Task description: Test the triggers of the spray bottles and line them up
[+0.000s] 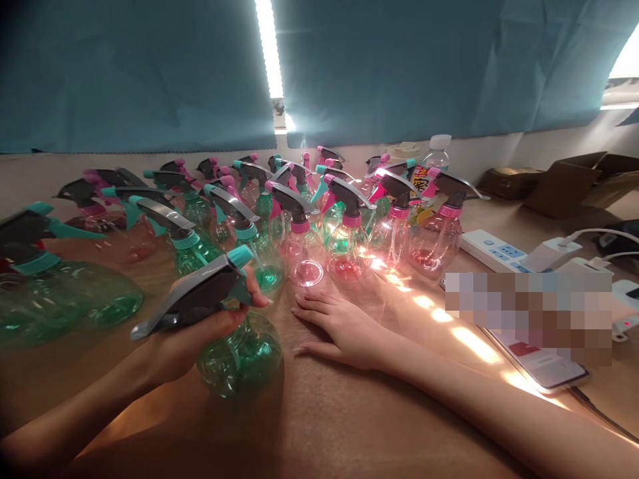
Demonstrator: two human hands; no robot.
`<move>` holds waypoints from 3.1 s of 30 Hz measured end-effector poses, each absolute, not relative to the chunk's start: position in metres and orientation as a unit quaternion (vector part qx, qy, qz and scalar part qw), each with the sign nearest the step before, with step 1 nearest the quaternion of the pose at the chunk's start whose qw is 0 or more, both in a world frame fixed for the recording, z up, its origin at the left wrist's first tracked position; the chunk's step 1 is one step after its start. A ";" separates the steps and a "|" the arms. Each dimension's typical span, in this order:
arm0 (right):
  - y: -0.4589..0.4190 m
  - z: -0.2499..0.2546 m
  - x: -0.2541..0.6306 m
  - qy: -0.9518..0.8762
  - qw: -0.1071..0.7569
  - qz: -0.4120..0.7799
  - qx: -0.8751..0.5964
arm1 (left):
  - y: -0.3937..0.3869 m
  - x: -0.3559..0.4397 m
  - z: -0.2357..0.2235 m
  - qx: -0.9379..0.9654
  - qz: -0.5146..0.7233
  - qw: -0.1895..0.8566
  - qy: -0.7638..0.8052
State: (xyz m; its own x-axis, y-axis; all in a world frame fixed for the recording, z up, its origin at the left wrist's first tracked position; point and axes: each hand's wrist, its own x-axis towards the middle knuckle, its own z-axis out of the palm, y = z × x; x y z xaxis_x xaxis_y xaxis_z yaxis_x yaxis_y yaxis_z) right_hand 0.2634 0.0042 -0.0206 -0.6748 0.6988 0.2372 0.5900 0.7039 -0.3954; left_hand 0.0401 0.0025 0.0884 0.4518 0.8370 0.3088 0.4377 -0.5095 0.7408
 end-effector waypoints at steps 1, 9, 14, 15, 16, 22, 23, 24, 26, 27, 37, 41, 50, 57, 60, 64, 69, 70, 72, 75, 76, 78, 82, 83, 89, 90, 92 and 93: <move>0.004 -0.021 0.263 -0.904 0.187 0.143 -0.356 | 0.002 0.040 0.088 0.793 0.347 0.299 0.401; 0.005 -0.024 0.264 -0.900 0.207 0.149 -0.353 | 0.005 0.039 0.082 0.754 0.369 0.382 0.386; 0.005 -0.025 0.264 -0.896 0.215 0.156 -0.355 | 0.007 0.043 0.078 0.745 0.401 0.370 0.384; 0.005 -0.026 0.264 -0.896 0.215 0.156 -0.356 | 0.007 0.044 0.077 0.745 0.406 0.363 0.385; 0.005 -0.026 0.264 -0.896 0.217 0.157 -0.356 | 0.006 0.045 0.077 0.747 0.408 0.359 0.384; 0.005 -0.027 0.265 -0.893 0.228 0.160 -0.354 | 0.002 0.051 0.081 0.755 0.410 0.363 0.360; 0.005 -0.027 0.265 -0.893 0.226 0.160 -0.355 | 0.002 0.051 0.081 0.755 0.410 0.365 0.357; 0.005 -0.027 0.265 -0.893 0.225 0.160 -0.356 | 0.002 0.051 0.082 0.756 0.408 0.368 0.355; 0.005 -0.027 0.265 -0.892 0.224 0.161 -0.358 | 0.003 0.051 0.082 0.760 0.400 0.370 0.354; 0.005 -0.027 0.265 -0.892 0.223 0.161 -0.359 | 0.003 0.051 0.083 0.762 0.396 0.370 0.355; 0.005 -0.026 0.265 -0.893 0.230 0.162 -0.351 | 0.011 0.048 0.079 0.786 0.372 0.364 0.333; 0.005 -0.024 0.264 -0.896 0.220 0.159 -0.353 | 0.014 0.046 0.073 0.788 0.377 0.361 0.327; 0.005 -0.026 0.264 -0.891 0.229 0.164 -0.356 | 0.007 0.052 0.084 0.778 0.373 0.362 0.355; 0.005 -0.024 0.264 -0.895 0.219 0.159 -0.356 | 0.007 0.050 0.083 0.771 0.377 0.375 0.351; 0.005 -0.025 0.264 -0.891 0.231 0.166 -0.354 | 0.006 0.050 0.083 0.774 0.377 0.369 0.349; 0.005 -0.026 0.264 -0.890 0.236 0.169 -0.352 | 0.009 0.049 0.081 0.776 0.382 0.370 0.340; 0.004 -0.025 0.264 -0.893 0.226 0.160 -0.355 | 0.011 0.047 0.075 0.777 0.391 0.375 0.321; 0.005 -0.025 0.264 -0.893 0.224 0.161 -0.357 | 0.011 0.047 0.075 0.776 0.391 0.375 0.323; 0.005 -0.025 0.265 -0.893 0.222 0.162 -0.358 | 0.010 0.048 0.077 0.775 0.390 0.375 0.327; 0.005 -0.025 0.265 -0.894 0.221 0.159 -0.355 | 0.008 0.050 0.080 0.773 0.386 0.371 0.339; 0.005 -0.025 0.265 -0.895 0.221 0.157 -0.355 | 0.008 0.050 0.081 0.774 0.385 0.370 0.342; 0.005 -0.025 0.264 -0.895 0.220 0.155 -0.355 | 0.007 0.051 0.082 0.773 0.384 0.368 0.345; 0.004 -0.024 0.264 -0.895 0.216 0.156 -0.358 | 0.008 0.050 0.082 0.773 0.386 0.378 0.332; 0.004 -0.024 0.264 -0.895 0.217 0.157 -0.357 | 0.008 0.050 0.082 0.773 0.386 0.382 0.327; 0.006 -0.028 0.265 -0.896 0.229 0.152 -0.348 | 0.004 0.051 0.086 0.773 0.373 0.383 0.342; 0.006 -0.028 0.265 -0.897 0.229 0.150 -0.348 | 0.003 0.050 0.087 0.772 0.370 0.376 0.353; 0.006 -0.028 0.265 -0.897 0.229 0.148 -0.348 | 0.002 0.049 0.087 0.770 0.369 0.358 0.378; 0.006 -0.028 0.265 -0.897 0.229 0.148 -0.349 | 0.002 0.048 0.087 0.769 0.368 0.347 0.390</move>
State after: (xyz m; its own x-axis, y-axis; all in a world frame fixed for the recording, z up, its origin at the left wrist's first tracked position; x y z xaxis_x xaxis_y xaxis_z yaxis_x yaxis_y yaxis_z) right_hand 0.2647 0.0060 -0.0276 -0.6524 0.6929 0.3070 0.5573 0.7132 -0.4252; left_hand 0.0479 0.0015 0.0867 0.4248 0.8559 0.2948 0.3447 -0.4541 0.8216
